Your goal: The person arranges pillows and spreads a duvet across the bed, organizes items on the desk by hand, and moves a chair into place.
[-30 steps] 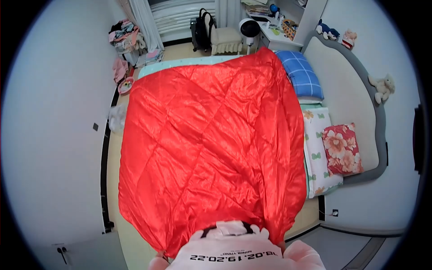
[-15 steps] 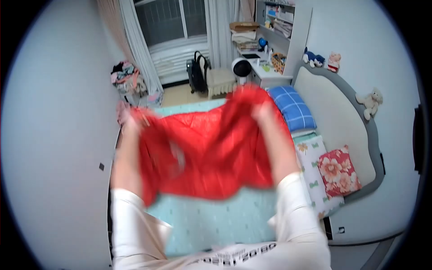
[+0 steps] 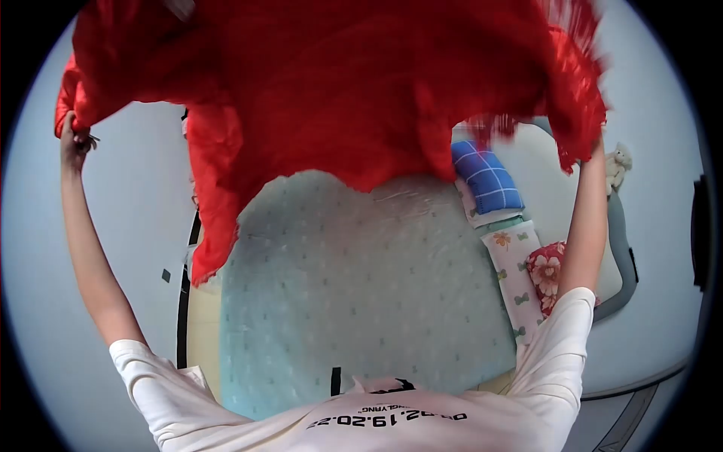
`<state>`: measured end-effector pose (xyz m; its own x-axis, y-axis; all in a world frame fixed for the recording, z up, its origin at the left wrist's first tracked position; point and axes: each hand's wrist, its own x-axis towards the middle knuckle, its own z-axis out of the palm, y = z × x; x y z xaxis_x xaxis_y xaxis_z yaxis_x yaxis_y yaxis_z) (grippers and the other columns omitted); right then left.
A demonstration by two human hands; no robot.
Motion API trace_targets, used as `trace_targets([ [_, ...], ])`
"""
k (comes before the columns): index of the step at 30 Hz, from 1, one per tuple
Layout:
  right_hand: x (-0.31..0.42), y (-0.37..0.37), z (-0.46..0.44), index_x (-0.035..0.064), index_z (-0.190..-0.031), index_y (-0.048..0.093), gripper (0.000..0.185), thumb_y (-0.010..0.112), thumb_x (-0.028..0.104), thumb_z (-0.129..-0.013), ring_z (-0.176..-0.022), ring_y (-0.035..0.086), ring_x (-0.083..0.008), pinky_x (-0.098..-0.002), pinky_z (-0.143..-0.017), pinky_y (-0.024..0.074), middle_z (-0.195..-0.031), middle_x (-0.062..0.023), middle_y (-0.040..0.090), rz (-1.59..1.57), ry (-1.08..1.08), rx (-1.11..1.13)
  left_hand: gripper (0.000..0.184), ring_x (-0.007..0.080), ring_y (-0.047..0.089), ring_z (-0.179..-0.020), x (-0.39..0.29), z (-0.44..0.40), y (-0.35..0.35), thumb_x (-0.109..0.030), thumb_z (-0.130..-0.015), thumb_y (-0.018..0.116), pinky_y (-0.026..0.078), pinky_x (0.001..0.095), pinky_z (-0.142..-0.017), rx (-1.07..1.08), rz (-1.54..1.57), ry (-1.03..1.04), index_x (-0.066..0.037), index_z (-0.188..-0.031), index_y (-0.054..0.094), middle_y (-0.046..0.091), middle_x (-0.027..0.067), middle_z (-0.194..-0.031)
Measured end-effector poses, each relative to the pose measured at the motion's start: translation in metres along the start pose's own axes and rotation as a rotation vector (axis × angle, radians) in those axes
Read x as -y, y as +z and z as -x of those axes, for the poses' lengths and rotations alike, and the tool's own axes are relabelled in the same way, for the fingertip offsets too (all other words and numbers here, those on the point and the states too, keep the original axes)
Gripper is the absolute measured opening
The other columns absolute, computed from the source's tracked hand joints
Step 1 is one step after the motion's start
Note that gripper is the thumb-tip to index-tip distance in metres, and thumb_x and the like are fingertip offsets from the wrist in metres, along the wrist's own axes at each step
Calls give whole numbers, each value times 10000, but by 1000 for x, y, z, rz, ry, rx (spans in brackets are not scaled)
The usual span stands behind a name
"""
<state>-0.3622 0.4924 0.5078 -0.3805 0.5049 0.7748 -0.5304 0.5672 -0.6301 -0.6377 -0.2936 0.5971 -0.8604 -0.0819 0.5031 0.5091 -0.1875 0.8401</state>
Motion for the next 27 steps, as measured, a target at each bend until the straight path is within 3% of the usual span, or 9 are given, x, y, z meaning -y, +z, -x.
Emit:
trace_targets([
  [6,-90,-41,116,16,-1063,457,359,528,97,-721,-910,494,-188,-278,-781,400,-1053,-98,497,38,427,-186,224,75,316,-267,37,73,-29,-330,-749,474,300,204,-274,-281,-7,-30,-154,-615,444,353,-53,-382],
  [8,-106,-62,155,15,-1062,458,358,525,91,-718,-906,495,-189,-279,-778,402,-1051,-99,497,46,514,-239,179,74,363,-298,51,97,-63,-314,-719,507,289,205,-272,-106,-243,-108,-158,-647,459,400,-51,-415],
  [12,-124,-112,226,13,-1059,459,358,518,79,-712,-897,498,-191,-279,-772,404,-1048,-100,499,75,656,-324,161,59,364,-292,101,166,-126,-298,-740,495,227,184,-246,-322,-237,-310,-144,-698,509,436,-51,-428],
  [14,-125,-138,262,12,-1057,460,358,515,72,-708,-893,500,-192,-280,-769,406,-1046,-101,500,95,721,-367,223,68,424,-343,131,217,-170,-275,-764,458,291,207,-264,-276,-327,-455,-92,-880,511,513,-20,-535],
  [15,-126,-150,279,11,-1056,460,358,513,69,-707,-891,500,-192,-280,-768,407,-1045,-102,500,106,749,-386,193,68,388,-303,142,252,-176,-298,-724,494,273,204,-251,-328,-351,-509,-108,-739,524,459,-34,-444],
  [20,-131,-206,363,9,-1053,462,360,505,53,-699,-879,504,-195,-280,-760,410,-1041,-104,502,174,891,-465,262,147,440,-359,226,411,-239,-275,-641,482,324,288,-280,-273,-701,-1075,-76,-805,528,475,24,-498],
  [22,-130,-222,394,8,-1051,463,360,501,47,-695,-875,506,-196,-281,-758,412,-1039,-105,503,207,949,-479,234,210,468,-395,265,472,-234,-243,-633,498,355,333,-311,-420,-703,-1001,-45,-757,520,494,75,-536],
  [24,-135,-233,420,7,-1050,464,361,498,41,-692,-871,507,-197,-281,-755,413,-1037,-106,504,231,1013,-481,201,187,456,-379,290,514,-237,-222,-614,555,362,317,-335,-336,-850,-1131,-33,-595,487,462,75,-471],
  [27,-149,-235,464,5,-1048,465,363,493,31,-687,-864,509,-199,-281,-750,415,-1035,-107,505,275,1129,-445,214,158,395,-326,342,570,-237,-208,-628,575,292,296,-296,-146,-1013,-1080,-27,-611,463,426,47,-432],
])
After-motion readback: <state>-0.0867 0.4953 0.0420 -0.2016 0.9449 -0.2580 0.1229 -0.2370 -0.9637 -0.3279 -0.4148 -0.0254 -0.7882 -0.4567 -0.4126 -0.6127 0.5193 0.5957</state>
